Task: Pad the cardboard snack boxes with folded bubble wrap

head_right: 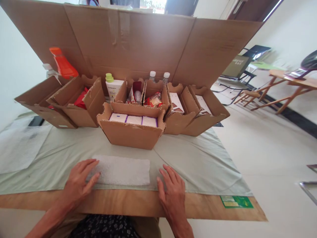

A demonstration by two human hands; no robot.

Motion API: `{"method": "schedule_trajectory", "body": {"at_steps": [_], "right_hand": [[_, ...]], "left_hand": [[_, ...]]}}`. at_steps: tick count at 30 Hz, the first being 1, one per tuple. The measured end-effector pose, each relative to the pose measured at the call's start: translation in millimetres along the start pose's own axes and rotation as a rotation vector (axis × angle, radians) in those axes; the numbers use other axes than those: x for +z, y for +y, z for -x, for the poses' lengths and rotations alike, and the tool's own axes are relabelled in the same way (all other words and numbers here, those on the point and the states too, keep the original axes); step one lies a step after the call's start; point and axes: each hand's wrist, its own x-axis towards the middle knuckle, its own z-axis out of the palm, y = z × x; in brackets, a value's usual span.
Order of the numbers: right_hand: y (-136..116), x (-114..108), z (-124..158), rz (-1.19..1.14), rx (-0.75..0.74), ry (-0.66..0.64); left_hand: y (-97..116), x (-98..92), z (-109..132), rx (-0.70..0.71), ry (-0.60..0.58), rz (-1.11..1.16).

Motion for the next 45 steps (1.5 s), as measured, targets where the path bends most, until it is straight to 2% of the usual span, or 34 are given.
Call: {"method": "schedule_trajectory", "body": {"at_steps": [4,6,8,11,13,15,18,21,24,26,28,30,32,35,36,38,40,43,45], "right_hand": [[-24.3,28.6,-24.7,0.061,0.036,-0.064],[-32.2,39.7,-26.3,0.049,0.035,-0.086],[-37.3,44.9,-22.5,-0.030,0.016,-0.085],[-42.0,42.5,-15.2,-0.223,0.036,-0.059],[-43.3,36.6,-12.8,-0.357,0.150,-0.074],[-41.9,29.5,-11.8,-0.493,0.292,-0.139],[-33.9,20.8,-8.1,-0.653,0.433,-0.233],[-22.4,17.0,1.1,-0.714,0.447,-0.307],[-15.3,15.5,8.6,-0.720,0.321,-0.334],[-15.9,10.4,6.4,-0.714,0.183,-0.332],[-20.2,-3.1,-4.5,-0.701,0.054,-0.318],[-25.9,-26.5,-24.6,-0.661,-0.034,-0.235],[-30.5,-56.8,-53.2,-0.591,-0.076,-0.069],[-32.2,-99.3,-107.8,-0.490,-0.104,0.142],[-31.2,-109.0,-127.5,-0.460,-0.125,0.218],[-26.7,-118.9,-166.7,-0.407,-0.135,0.247],[-19.3,-117.3,-202.1,-0.386,-0.118,0.140],[-7.6,-103.8,-242.1,-0.305,-0.127,-0.174],[-3.7,-95.5,-259.3,-0.158,-0.143,-0.389]], "left_hand": [[-20.1,-10.4,-12.7,-0.300,-0.144,-0.145],[-21.2,-7.3,-16.0,-0.364,-0.191,-0.113],[-16.1,-1.3,-17.8,-0.381,-0.177,0.000],[-6.8,5.1,-18.0,-0.378,-0.099,0.172],[-6.2,6.1,-15.9,-0.416,-0.053,0.291],[-10.2,6.1,-11.9,-0.482,-0.069,0.452],[-15.1,7.0,-3.2,-0.550,-0.159,0.675],[-10.1,7.8,6.2,-0.553,-0.142,0.775],[-3.0,5.4,12.4,-0.502,-0.096,0.736],[-1.4,-1.3,11.9,-0.392,-0.063,0.694],[-0.2,-16.7,5.2,-0.214,0.008,0.649],[4.8,-43.6,-10.1,-0.045,0.121,0.567],[15.5,-79.7,-34.8,0.038,0.257,0.444],[35.3,-132.2,-85.9,0.057,0.410,0.321],[40.1,-144.3,-104.7,0.056,0.433,0.291],[43.9,-156.7,-141.8,0.070,0.459,0.257],[40.5,-154.8,-174.9,0.077,0.366,0.257],[31.3,-139.6,-211.8,0.075,0.058,0.202],[29.4,-130.5,-228.1,0.092,-0.139,0.091]]}}
